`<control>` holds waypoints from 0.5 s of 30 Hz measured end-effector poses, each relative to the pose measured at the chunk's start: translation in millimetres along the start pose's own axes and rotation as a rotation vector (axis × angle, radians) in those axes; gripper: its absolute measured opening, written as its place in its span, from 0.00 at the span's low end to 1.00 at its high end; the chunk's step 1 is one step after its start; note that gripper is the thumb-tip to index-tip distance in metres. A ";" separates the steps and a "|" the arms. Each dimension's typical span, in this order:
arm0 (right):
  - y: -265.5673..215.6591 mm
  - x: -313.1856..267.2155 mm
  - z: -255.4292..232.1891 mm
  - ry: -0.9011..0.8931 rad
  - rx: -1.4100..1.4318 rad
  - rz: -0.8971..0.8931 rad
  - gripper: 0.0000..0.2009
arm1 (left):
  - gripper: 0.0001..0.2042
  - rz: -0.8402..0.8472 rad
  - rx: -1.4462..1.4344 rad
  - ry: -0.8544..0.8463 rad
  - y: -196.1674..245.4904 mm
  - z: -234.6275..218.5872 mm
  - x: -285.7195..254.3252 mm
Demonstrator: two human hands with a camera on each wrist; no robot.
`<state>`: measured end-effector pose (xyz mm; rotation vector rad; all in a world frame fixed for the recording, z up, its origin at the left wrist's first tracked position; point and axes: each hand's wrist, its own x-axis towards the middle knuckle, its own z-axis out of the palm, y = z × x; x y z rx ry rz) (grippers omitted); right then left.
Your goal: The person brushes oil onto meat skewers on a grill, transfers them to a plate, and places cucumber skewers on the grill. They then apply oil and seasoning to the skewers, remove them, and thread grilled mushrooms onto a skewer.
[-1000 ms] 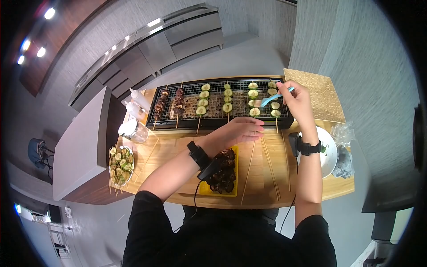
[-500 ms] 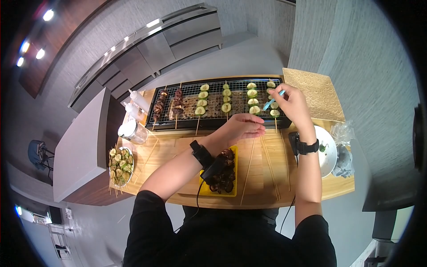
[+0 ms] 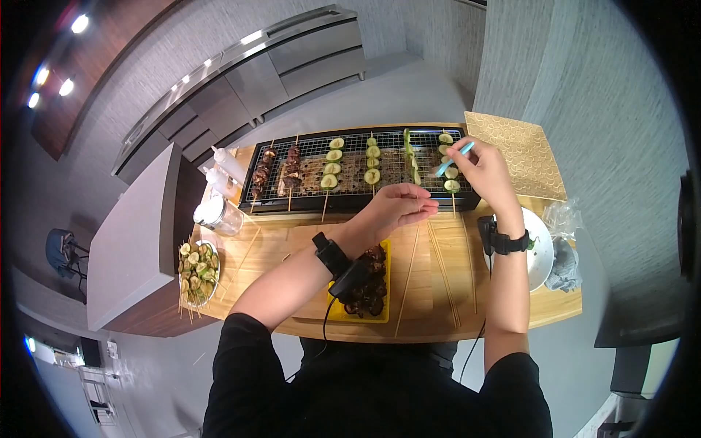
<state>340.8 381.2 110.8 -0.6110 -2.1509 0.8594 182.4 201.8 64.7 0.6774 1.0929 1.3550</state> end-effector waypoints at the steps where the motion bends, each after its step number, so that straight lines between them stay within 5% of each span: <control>1: -2.0 0.2 -1.2 0.013 -0.002 0.007 0.11 | 0.09 0.002 0.000 -0.003 0.0 0.0 0.1; 15: -10.1 1.2 -5.4 0.052 0.211 -0.028 0.06 | 0.16 -0.028 0.037 -0.020 -3.7 1.0 -0.8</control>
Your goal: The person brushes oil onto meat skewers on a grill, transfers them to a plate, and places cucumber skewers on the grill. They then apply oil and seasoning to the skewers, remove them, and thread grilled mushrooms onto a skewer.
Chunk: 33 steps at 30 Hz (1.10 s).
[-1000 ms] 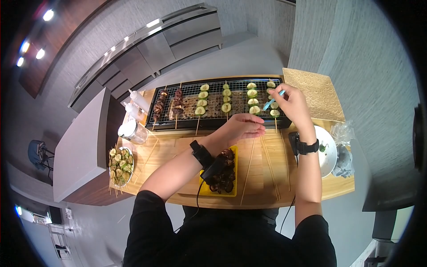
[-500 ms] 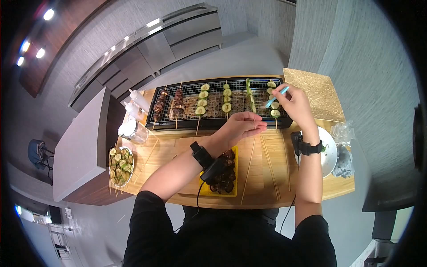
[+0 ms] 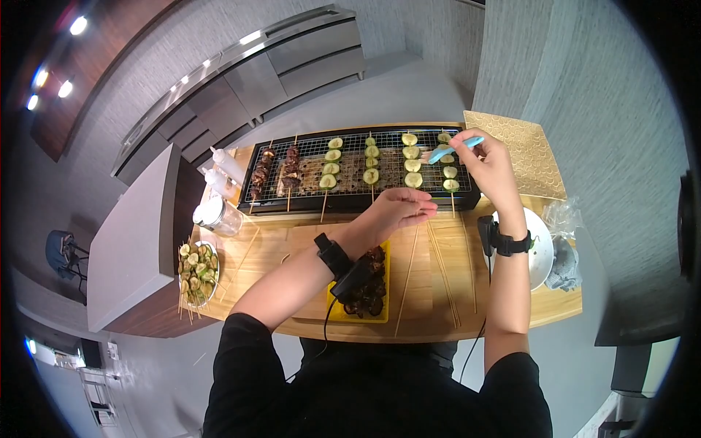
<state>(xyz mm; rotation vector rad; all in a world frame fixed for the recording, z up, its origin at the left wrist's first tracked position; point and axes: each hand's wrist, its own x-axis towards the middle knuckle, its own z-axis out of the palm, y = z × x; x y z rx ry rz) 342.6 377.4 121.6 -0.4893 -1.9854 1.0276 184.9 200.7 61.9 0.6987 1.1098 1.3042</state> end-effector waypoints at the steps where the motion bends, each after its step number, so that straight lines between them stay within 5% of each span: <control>1: 0.2 0.1 -0.2 -0.007 0.001 0.011 0.06 | 0.17 -0.003 0.004 -0.003 -0.7 -0.7 0.1; 10: -4.5 -3.8 7.2 -0.235 0.013 0.112 0.06 | 0.18 -0.073 -0.016 0.046 4.4 6.1 -1.9; 33: 6.0 -4.1 15.5 -0.165 0.080 0.048 0.07 | 0.19 -0.093 -0.012 0.025 3.4 2.9 -0.3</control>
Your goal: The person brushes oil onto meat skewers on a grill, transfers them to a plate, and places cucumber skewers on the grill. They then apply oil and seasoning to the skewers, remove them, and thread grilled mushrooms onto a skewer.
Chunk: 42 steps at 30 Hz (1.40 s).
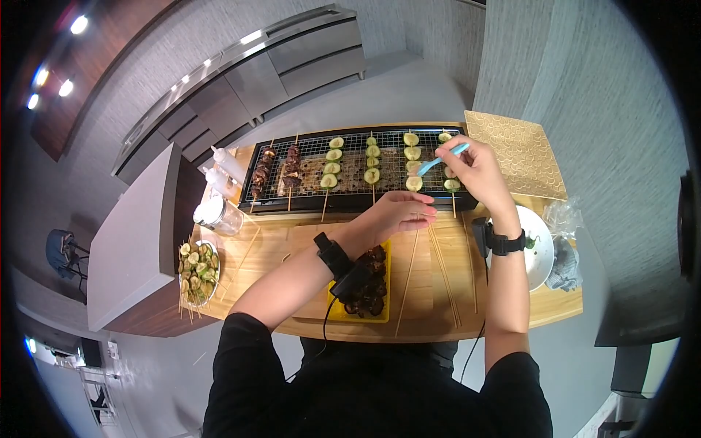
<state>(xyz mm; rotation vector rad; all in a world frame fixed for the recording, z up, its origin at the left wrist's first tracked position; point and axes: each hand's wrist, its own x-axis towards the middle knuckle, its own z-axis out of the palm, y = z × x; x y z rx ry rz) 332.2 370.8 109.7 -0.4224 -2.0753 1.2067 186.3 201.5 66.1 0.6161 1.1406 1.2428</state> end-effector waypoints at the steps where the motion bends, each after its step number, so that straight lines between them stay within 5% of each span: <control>1: 1.0 0.6 0.4 0.017 0.015 -0.011 0.07 | 0.19 0.000 0.003 0.000 0.2 0.4 0.0; 25: -10.8 -3.4 -5.5 -0.106 -0.086 0.027 0.06 | 0.19 -0.008 0.019 0.007 -3.1 -1.6 2.1; 42: -3.3 -0.2 -4.2 0.029 -0.017 -0.003 0.07 | 0.18 -0.017 0.045 -0.002 2.1 2.2 -2.9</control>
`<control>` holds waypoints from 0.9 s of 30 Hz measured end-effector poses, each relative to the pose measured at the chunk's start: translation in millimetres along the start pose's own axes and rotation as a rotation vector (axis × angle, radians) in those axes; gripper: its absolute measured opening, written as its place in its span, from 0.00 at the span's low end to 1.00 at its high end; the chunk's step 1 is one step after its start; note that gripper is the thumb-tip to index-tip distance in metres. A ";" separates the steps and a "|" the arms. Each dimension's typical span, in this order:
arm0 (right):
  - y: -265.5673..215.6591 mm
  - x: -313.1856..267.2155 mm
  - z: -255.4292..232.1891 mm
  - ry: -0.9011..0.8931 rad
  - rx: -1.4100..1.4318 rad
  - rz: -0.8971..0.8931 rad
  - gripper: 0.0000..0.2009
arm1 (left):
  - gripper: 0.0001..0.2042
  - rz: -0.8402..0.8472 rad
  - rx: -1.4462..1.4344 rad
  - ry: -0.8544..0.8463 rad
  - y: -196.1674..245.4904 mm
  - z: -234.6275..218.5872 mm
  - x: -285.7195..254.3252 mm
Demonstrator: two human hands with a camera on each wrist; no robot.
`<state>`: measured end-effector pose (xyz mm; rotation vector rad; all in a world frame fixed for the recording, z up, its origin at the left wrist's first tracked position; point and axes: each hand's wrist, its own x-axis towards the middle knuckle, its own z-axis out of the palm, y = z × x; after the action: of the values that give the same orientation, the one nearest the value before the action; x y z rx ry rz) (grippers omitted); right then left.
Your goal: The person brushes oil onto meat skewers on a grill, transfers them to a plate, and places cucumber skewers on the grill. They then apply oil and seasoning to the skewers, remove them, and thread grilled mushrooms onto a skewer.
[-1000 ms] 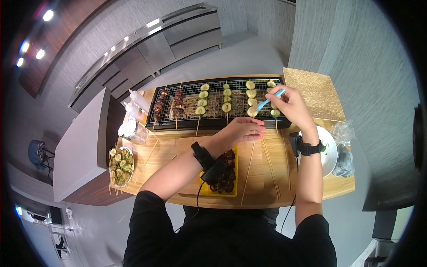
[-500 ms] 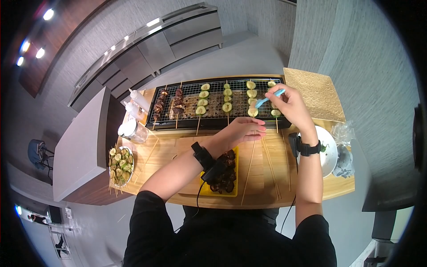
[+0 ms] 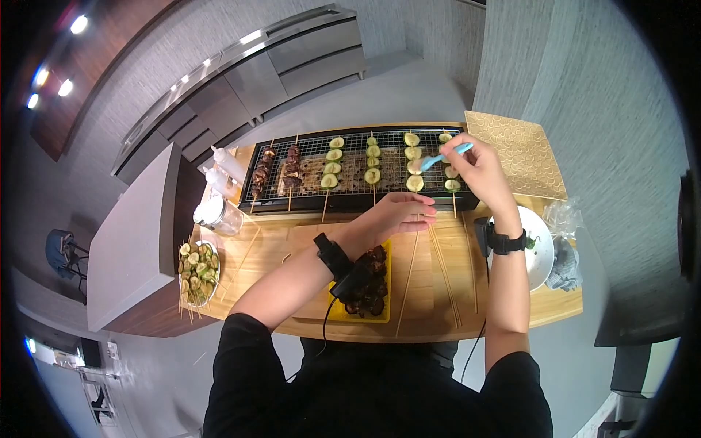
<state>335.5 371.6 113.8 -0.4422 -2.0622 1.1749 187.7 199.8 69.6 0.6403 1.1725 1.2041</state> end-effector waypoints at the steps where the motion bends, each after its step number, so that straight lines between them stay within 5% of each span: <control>1: 0.9 0.9 1.0 0.045 0.036 -0.003 0.07 | 0.18 0.001 -0.002 -0.001 -0.1 -0.2 0.1; 27: 23.0 5.4 9.9 0.088 -0.074 0.028 0.09 | 0.17 -0.006 -0.004 0.007 1.5 1.2 -1.6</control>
<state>323.5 381.0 93.2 -0.5504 -2.0344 1.0784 188.4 199.0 71.9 0.6302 1.1766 1.2040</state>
